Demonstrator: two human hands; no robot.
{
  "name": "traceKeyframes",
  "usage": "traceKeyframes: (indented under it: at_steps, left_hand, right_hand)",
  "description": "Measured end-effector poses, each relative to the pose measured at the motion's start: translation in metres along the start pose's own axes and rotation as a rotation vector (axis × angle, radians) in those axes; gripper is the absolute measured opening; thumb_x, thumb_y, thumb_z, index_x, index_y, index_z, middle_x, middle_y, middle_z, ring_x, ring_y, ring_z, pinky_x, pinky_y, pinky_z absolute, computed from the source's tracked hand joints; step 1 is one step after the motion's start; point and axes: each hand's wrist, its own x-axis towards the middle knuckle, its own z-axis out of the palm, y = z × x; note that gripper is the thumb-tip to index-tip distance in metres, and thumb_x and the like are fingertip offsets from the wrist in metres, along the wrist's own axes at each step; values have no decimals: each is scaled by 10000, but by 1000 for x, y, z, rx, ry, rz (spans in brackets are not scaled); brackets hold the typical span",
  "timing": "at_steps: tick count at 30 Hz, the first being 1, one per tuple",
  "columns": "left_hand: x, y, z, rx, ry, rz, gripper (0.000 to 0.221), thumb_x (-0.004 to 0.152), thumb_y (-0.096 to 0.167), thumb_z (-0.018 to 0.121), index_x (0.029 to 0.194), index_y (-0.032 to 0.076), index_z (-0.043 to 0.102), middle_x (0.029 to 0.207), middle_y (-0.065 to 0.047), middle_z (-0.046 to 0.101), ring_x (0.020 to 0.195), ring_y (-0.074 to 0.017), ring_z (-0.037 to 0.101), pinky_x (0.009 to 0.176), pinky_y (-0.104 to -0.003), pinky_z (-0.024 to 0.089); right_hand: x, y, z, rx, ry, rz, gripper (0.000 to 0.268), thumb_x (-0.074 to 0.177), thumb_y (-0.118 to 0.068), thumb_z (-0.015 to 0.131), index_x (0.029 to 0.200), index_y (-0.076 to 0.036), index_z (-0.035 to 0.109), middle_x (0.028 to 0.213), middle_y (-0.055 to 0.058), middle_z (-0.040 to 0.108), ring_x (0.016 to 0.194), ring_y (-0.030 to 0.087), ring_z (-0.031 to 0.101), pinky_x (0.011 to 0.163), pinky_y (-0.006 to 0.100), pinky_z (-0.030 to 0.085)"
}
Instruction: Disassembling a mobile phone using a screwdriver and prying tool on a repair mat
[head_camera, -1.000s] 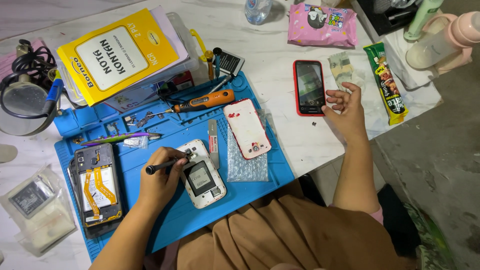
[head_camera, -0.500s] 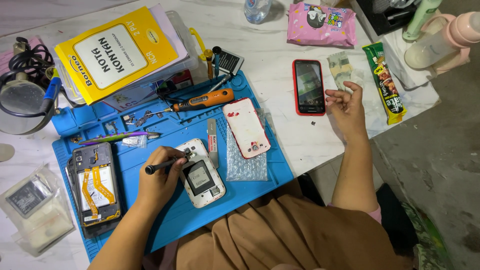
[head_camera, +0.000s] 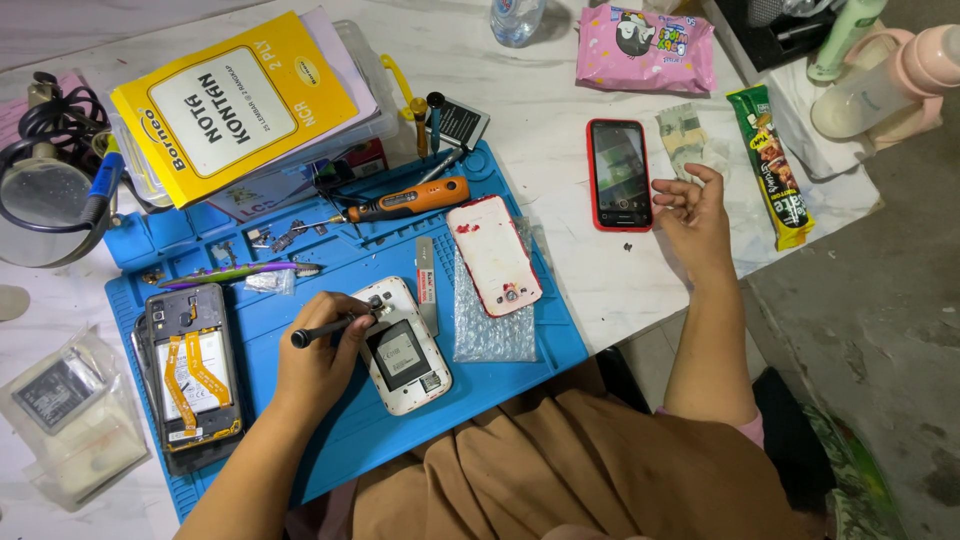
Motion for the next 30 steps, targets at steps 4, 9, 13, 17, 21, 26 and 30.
traceKeyframes:
  at_steps: [4, 9, 13, 17, 21, 26, 30]
  left_hand:
    - [0, 1, 0, -1, 0, 4, 120, 982, 206, 706, 951, 97, 668, 865, -73, 699, 825, -308, 709, 730, -360, 562]
    - [-1, 1, 0, 11, -6, 0, 125, 982, 213, 707, 948, 100, 665, 864, -69, 700, 819, -299, 708, 730, -360, 564]
    - [-1, 0, 0, 13, -9, -3, 132, 981, 225, 707, 947, 104, 664, 869, -65, 701, 819, -302, 708, 726, -365, 564]
    - [-1, 1, 0, 11, -12, -11, 125, 984, 220, 702, 949, 105, 665, 870, -64, 698, 814, -297, 707, 725, -362, 565]
    - [0, 3, -1, 20, -14, 3, 123, 982, 216, 705, 948, 105, 665, 867, -63, 696, 809, -297, 706, 717, -361, 567]
    - [1, 3, 0, 24, 0, 11, 129, 983, 222, 706, 949, 104, 665, 868, -65, 695, 795, -294, 703, 704, -360, 569]
    - [0, 4, 0, 23, -20, -6, 125, 982, 230, 704, 960, 113, 667, 884, -63, 694, 795, -293, 705, 693, -357, 569]
  right_hand:
    - [-1, -5, 1, -8, -6, -2, 677, 918, 82, 668, 1470, -88, 315, 1267, 188, 671, 1073, 196, 640, 865, 228, 501]
    - [-4, -17, 2, -22, -4, 1, 718, 904, 54, 724, 1476, -90, 315, 1268, 172, 665, 1078, 189, 631, 881, 225, 499]
    - [-3, -15, 1, -92, -8, -9, 764, 875, 40, 778, 1473, -85, 319, 1269, 161, 672, 1073, 180, 634, 884, 230, 497]
    - [-2, -9, 1, -32, -3, -5, 717, 922, 42, 721, 1484, -97, 298, 1259, 162, 675, 1075, 178, 640, 882, 223, 493]
    - [0, -1, 1, -11, 11, 4, 635, 973, 52, 651, 1479, -101, 299, 1251, 164, 687, 1068, 170, 654, 868, 208, 487]
    - [-12, -43, 26, -371, 58, -61, 750, 927, -222, 812, 1494, -75, 343, 1256, 187, 682, 1094, 268, 640, 920, 343, 487]
    - [-23, -101, 69, -1011, 86, -98, 946, 791, -497, 849, 1528, -90, 417, 1154, 252, 635, 1071, 434, 597, 881, 544, 530]
